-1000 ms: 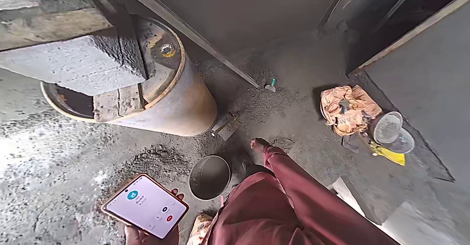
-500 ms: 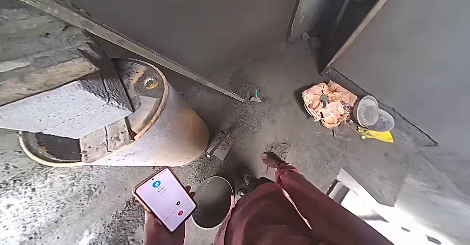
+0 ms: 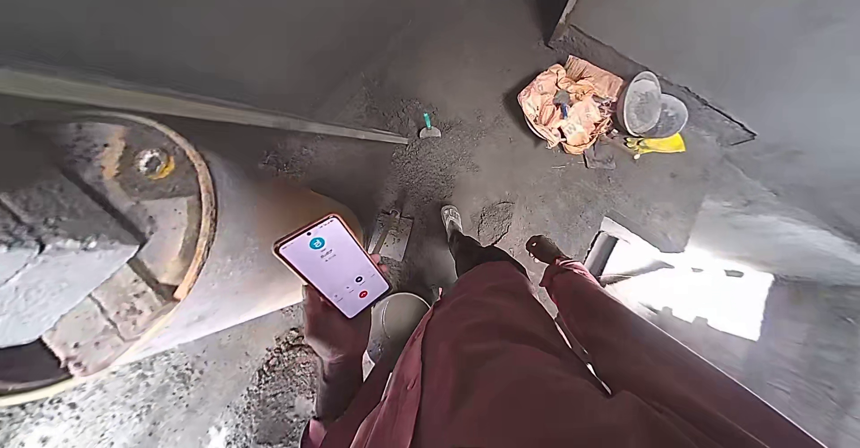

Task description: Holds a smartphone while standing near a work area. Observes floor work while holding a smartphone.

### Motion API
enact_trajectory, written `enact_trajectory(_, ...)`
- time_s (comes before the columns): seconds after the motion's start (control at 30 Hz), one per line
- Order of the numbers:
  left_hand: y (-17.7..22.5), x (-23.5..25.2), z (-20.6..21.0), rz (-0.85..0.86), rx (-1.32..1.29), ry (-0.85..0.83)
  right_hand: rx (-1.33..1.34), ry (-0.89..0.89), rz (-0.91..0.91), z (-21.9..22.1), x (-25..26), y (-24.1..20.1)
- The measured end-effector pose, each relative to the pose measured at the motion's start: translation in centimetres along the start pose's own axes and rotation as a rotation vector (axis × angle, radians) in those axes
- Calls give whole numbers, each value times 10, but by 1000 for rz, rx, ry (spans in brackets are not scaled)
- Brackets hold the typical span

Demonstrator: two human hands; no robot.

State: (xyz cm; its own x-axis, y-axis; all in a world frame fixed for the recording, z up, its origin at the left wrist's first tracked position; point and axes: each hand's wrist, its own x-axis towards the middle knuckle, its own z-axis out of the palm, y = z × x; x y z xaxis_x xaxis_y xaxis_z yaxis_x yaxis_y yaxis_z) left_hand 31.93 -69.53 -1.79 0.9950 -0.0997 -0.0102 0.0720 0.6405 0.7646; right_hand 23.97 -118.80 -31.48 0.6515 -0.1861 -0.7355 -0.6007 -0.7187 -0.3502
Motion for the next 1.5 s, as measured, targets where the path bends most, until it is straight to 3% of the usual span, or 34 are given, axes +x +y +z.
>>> enact_trajectory(0.2,-26,96,3,-15,127,40,-15,17,-95,-45,84,-53)
enact_trajectory(0.43,-19,220,38,29,159,122,97,91,-199,-196,179,-187)
enact_trajectory(0.53,-24,273,50,-7,119,36,234,148,-241,-249,209,-230)
enact_trajectory(0.63,-34,321,59,-61,141,-50,297,178,-268,-262,220,-242)
enact_trajectory(0.77,-51,387,78,-159,99,-202,281,158,-149,-244,218,-212)
enact_trajectory(0.9,-72,458,99,-214,-13,-338,229,177,40,-208,193,-144)
enact_trajectory(1.03,-89,507,126,-295,-52,-417,440,154,294,-186,175,-75)
enact_trajectory(1.17,-122,545,166,-342,29,-460,616,192,402,-184,195,-37)
enact_trajectory(1.3,-175,580,204,-386,80,-448,569,176,341,-229,240,-14)
enact_trajectory(1.5,-235,618,303,-458,-47,-226,693,218,259,-404,314,15)
